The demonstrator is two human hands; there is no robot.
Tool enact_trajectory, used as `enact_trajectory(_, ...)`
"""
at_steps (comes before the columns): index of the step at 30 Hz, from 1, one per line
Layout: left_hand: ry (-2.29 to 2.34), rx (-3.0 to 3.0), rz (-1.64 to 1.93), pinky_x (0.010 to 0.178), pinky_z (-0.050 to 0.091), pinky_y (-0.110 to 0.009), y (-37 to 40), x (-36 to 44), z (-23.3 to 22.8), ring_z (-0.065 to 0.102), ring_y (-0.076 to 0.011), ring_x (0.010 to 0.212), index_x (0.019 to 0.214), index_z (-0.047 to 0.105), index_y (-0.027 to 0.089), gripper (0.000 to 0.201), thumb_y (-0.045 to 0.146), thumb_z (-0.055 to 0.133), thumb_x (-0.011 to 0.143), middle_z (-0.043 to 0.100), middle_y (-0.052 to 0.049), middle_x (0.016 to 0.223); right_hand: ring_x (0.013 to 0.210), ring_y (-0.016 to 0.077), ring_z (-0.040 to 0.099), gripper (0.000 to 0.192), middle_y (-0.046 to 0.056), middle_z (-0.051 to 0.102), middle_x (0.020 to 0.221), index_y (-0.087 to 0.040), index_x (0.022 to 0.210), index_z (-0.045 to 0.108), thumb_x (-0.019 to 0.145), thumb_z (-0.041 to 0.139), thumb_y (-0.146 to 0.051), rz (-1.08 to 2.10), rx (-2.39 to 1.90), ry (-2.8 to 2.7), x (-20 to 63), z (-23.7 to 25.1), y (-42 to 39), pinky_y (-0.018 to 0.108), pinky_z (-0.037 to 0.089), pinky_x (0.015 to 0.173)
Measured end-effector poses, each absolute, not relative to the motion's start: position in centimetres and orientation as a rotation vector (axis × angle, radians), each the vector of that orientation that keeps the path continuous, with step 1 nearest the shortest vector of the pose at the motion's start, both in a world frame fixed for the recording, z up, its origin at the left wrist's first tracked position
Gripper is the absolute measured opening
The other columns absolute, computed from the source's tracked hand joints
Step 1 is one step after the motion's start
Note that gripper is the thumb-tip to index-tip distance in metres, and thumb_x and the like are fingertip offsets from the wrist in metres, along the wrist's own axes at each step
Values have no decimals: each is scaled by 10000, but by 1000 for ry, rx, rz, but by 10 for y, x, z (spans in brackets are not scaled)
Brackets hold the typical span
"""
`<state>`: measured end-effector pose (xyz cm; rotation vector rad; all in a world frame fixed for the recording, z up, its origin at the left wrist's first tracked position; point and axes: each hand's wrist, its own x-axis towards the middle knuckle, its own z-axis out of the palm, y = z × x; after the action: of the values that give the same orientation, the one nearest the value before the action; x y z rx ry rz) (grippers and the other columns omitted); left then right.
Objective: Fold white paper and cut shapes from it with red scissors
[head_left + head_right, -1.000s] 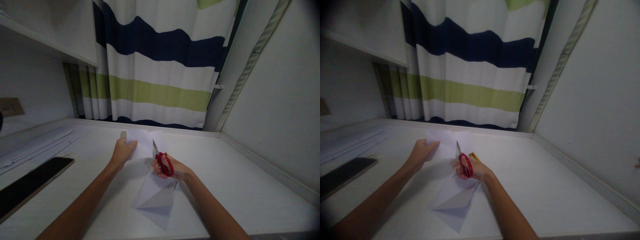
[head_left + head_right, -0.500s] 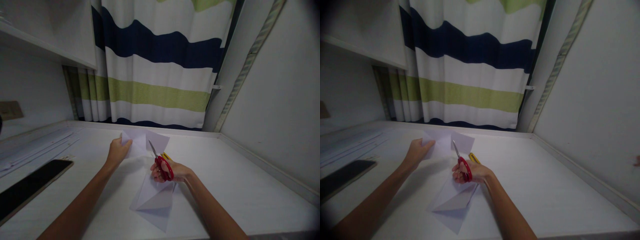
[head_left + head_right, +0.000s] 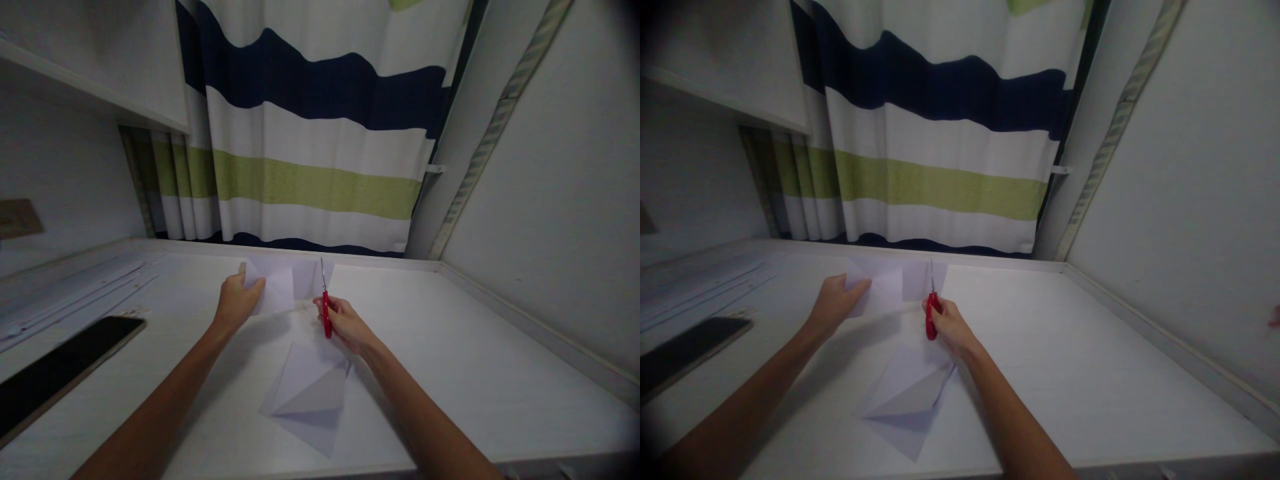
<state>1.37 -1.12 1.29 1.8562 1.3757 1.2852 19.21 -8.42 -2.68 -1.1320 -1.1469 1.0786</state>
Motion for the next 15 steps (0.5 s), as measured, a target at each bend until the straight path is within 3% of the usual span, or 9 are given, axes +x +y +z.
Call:
enact_trajectory(7,1417,1953,1218,458,395,-243,-12,16,11,538,-178,543,606,563,112,285,375,453,608,580,-62,593,464,35,224,295,-70,277,555,-156,654,369,676,558,-381,1197,-1085,-1267,193,-28,-90,174,172,402)
enact_trajectory(15,1387,1916,1234,455,395,-243,-10,16,9,538,-178,542,614,569,110,273,367,480,606,583,-62,600,507,42,334,438,-35,390,660,-159,828,474,573,602,-491,1502,-1036,-1189,193,-25,-100,184,271,455)
